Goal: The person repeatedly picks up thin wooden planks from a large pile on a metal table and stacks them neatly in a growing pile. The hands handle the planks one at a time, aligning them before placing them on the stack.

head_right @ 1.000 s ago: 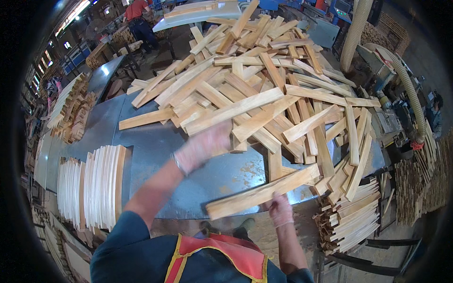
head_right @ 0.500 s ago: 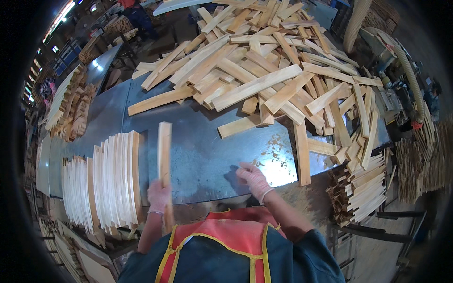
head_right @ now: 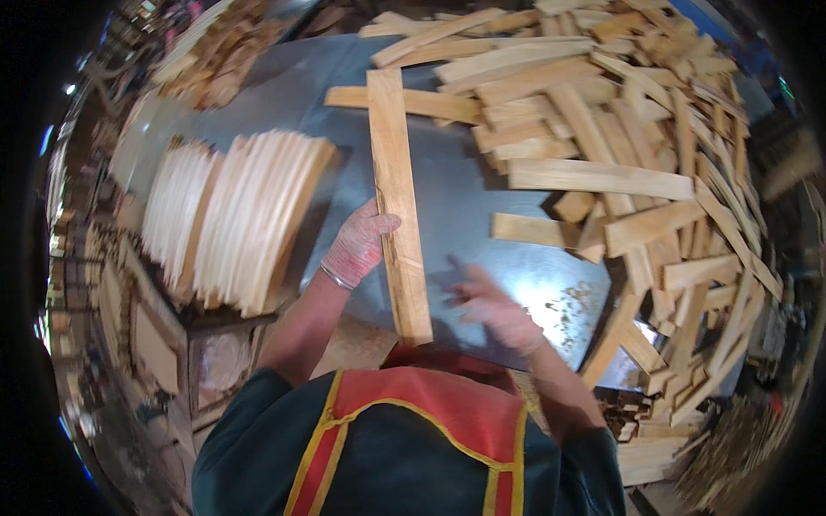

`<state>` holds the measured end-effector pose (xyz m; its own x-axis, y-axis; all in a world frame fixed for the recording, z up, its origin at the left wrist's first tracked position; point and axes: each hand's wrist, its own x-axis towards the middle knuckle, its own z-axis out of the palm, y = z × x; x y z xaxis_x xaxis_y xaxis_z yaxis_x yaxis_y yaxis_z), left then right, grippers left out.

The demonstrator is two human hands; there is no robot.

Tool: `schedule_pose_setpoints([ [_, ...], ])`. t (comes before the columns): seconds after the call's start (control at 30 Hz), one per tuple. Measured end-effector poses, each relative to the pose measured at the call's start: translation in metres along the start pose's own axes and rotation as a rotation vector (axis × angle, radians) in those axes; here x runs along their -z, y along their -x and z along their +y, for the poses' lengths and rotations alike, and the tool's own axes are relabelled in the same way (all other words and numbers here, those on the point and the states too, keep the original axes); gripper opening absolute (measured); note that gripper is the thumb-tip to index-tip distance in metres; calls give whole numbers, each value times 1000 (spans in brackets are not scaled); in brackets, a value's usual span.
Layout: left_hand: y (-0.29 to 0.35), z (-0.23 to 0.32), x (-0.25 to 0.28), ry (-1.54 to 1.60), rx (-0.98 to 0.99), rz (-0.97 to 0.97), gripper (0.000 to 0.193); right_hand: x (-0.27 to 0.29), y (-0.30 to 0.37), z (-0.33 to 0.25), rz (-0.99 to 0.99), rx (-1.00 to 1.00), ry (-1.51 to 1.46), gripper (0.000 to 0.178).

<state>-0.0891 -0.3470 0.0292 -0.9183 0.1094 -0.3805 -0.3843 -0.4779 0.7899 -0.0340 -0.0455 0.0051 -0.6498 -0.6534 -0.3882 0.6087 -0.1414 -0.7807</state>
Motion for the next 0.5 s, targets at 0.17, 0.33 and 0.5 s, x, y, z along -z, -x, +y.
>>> schedule_pose_setpoints([
  [0.17, -30, 6, -123, -104, -78, -203, 60, 16, -18, -39, -132, 100, -2, 80],
  [0.33, -23, -20, -127, -401, -33, -138, 45, 150, -23, -267, 448, 741, 160, 73],
  [0.5, 8, -63, -95, -782, -63, -17, 36, 216, -43, -259, 440, 443, 1436, 79],
])
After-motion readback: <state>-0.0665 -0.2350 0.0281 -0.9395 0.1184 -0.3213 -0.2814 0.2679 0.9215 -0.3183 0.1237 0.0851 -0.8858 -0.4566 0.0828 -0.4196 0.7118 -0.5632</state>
